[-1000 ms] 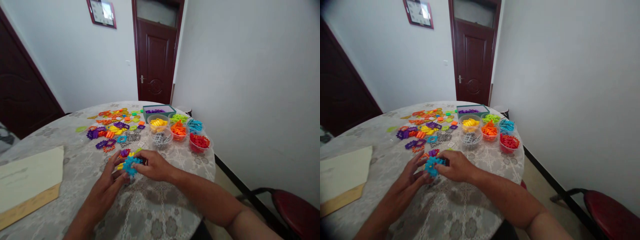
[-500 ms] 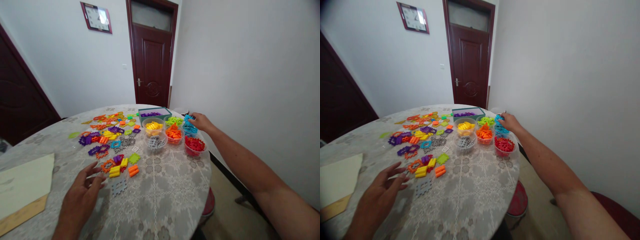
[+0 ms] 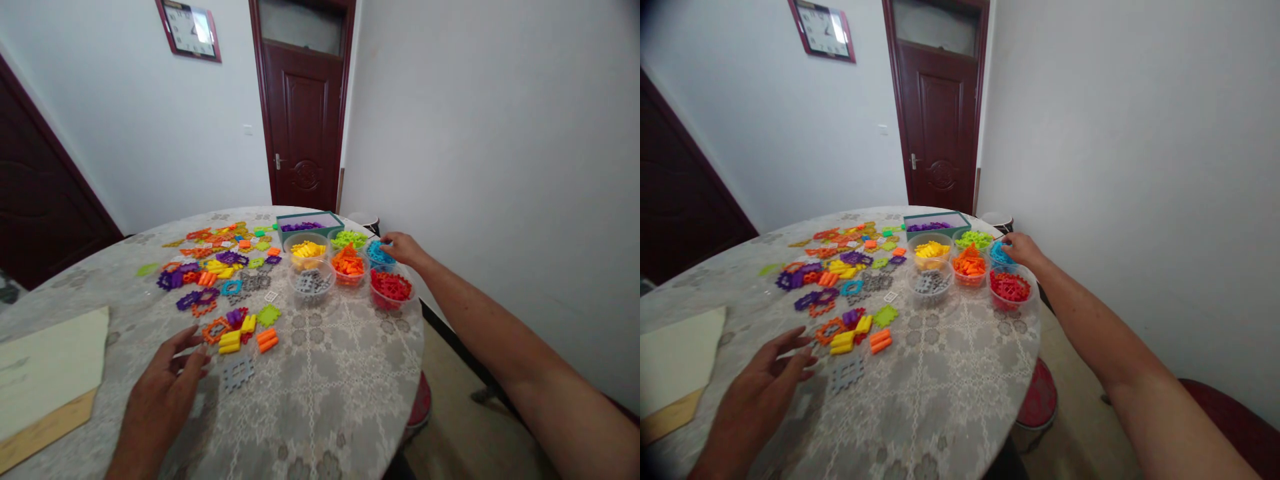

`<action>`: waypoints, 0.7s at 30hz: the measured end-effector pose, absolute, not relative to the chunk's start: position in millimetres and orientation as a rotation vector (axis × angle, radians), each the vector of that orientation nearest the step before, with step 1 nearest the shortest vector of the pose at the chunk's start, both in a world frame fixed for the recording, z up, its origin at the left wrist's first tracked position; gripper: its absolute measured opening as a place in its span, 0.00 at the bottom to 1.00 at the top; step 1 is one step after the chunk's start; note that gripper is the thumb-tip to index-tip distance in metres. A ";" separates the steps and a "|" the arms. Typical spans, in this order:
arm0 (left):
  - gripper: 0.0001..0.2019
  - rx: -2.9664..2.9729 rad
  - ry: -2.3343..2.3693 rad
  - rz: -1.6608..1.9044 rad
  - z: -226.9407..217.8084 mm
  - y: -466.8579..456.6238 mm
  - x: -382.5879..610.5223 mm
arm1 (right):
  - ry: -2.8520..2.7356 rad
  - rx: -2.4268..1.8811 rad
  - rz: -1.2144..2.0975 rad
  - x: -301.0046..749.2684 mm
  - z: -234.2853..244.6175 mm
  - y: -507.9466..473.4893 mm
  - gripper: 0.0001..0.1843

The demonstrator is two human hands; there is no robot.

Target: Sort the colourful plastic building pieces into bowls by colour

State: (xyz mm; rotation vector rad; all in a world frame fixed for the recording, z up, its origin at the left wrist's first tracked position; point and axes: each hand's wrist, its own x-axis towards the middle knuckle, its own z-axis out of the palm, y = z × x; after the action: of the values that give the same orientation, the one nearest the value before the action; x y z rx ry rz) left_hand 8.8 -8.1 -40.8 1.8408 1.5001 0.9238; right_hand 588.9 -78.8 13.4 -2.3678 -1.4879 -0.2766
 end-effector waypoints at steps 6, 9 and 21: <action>0.33 1.836 1.510 0.908 -39.2 -8.9 11.0 | -1.402 -2.358 -0.259 581.4 4.1 -85.8 0.18; 0.32 1.840 1.493 0.905 -38.4 -10.2 11.4 | -1.311 -2.340 -0.274 579.0 3.8 -84.7 0.15; 0.32 1.833 1.497 0.865 -40.7 -10.3 8.9 | -1.112 -2.165 -0.087 573.9 8.7 -79.9 0.19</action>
State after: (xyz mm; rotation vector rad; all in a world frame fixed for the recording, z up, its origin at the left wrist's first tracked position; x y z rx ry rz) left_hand 8.9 -10.3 -40.7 1.8333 1.4967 0.8647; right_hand 573.9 -79.9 8.7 -2.1651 -1.1123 -0.0873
